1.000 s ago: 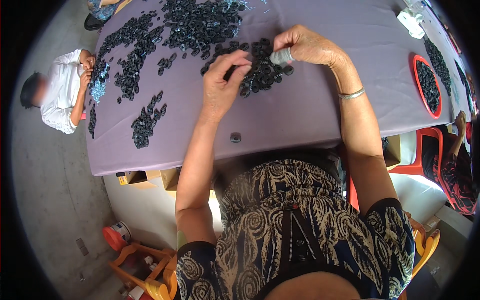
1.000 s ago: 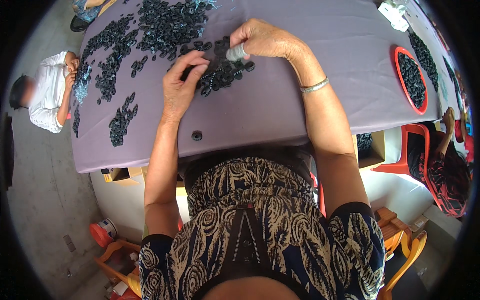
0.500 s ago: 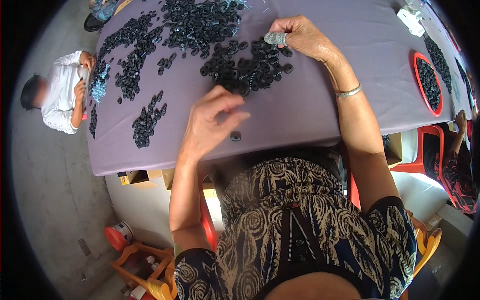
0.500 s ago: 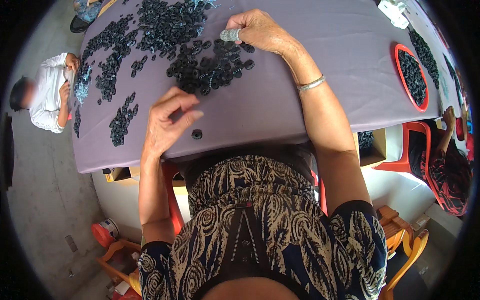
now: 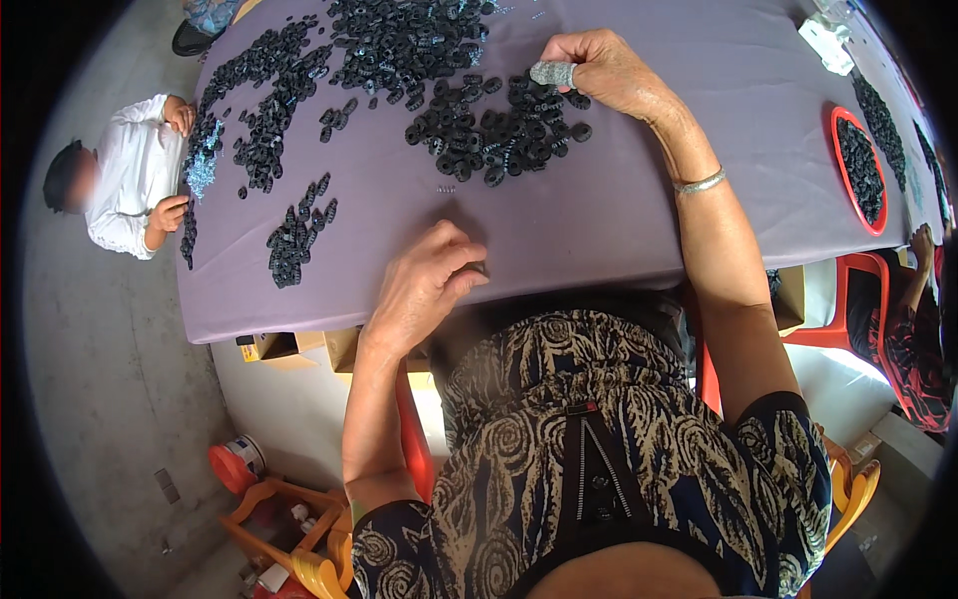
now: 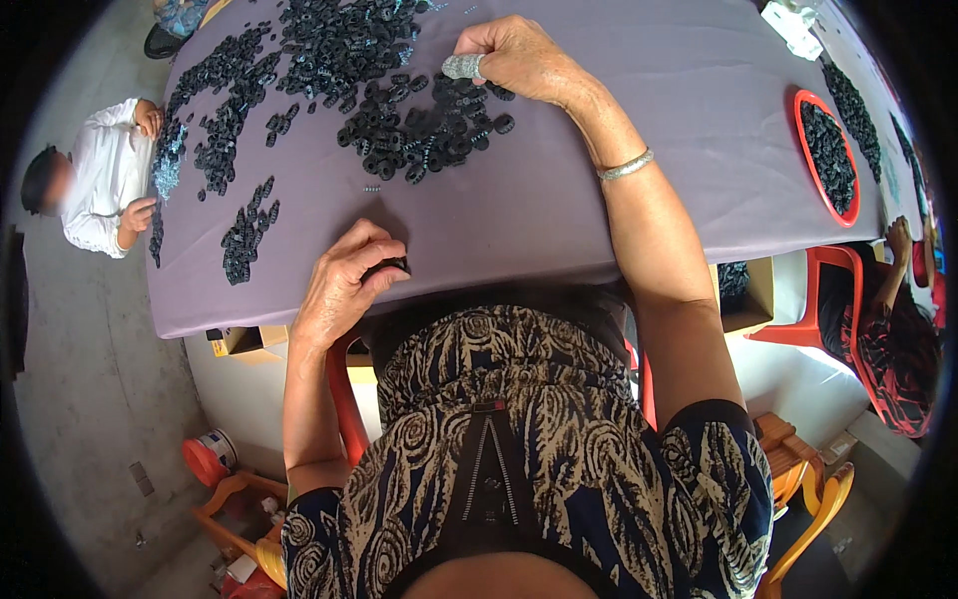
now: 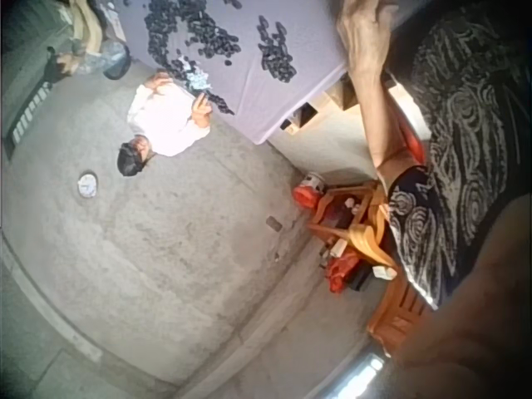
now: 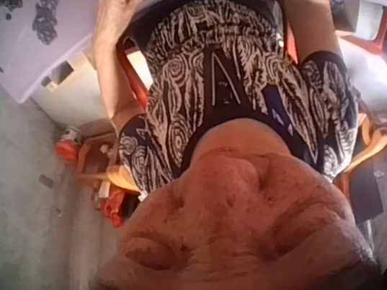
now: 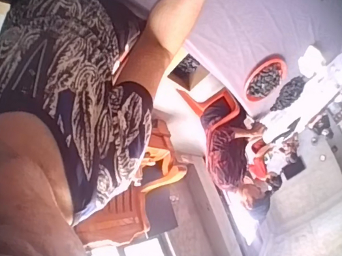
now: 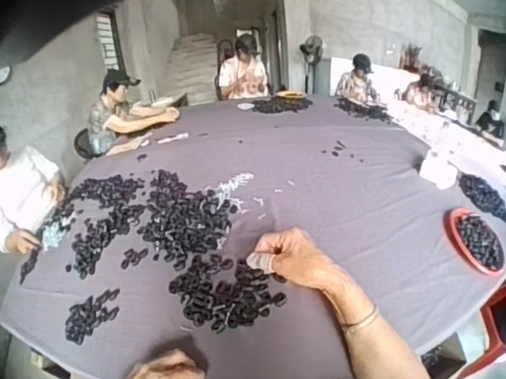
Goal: Sorting and inspecting a large quantity of black buttons on a table.
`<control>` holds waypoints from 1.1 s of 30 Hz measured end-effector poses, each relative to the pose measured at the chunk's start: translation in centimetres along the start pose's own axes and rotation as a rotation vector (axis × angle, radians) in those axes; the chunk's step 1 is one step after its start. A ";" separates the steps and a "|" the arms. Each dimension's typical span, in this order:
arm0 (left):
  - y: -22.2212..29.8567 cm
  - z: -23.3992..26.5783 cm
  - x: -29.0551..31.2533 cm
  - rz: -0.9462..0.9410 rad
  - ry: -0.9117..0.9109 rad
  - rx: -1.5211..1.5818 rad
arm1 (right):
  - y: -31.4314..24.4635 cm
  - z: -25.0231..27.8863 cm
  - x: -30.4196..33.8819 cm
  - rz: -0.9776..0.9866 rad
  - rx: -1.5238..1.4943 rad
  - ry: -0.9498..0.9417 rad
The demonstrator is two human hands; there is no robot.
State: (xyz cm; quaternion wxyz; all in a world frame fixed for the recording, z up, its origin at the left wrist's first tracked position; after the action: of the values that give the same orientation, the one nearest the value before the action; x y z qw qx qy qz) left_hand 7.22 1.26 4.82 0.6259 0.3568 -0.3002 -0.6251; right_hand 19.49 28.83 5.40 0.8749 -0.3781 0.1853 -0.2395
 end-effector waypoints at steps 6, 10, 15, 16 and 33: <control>-0.6 -0.1 -0.3 0.044 0.072 0.052 | 0.2 0.0 -0.1 0.018 -0.005 0.012; -1.0 0.4 -1.9 0.037 0.232 0.105 | 0.4 0.0 -0.2 0.028 -0.003 0.006; -1.5 0.1 -3.7 -0.061 0.224 -0.043 | 0.0 -0.4 -0.2 0.046 0.054 0.037; -1.2 0.0 -3.9 -0.063 0.219 -0.041 | 0.1 -0.4 -0.1 0.037 0.072 0.041; -0.8 -1.0 -6.4 -0.080 0.477 0.915 | 0.3 -0.6 -0.2 0.068 0.048 0.035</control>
State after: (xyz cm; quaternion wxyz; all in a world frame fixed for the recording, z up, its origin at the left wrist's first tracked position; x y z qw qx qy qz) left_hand 7.35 7.75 4.00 0.4325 0.7377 -0.3779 -0.3549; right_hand 19.06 28.76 4.81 0.8879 -0.3463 0.2074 -0.2205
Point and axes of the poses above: each hand's wrist, its own x-axis away from the middle knuckle, its own z-axis out of the back of the hand, y = z × x, the point moved 3 cm from there along -x, towards the middle knuckle, and after that the axes turned 15 degrees about x, right-handed, at the moved point
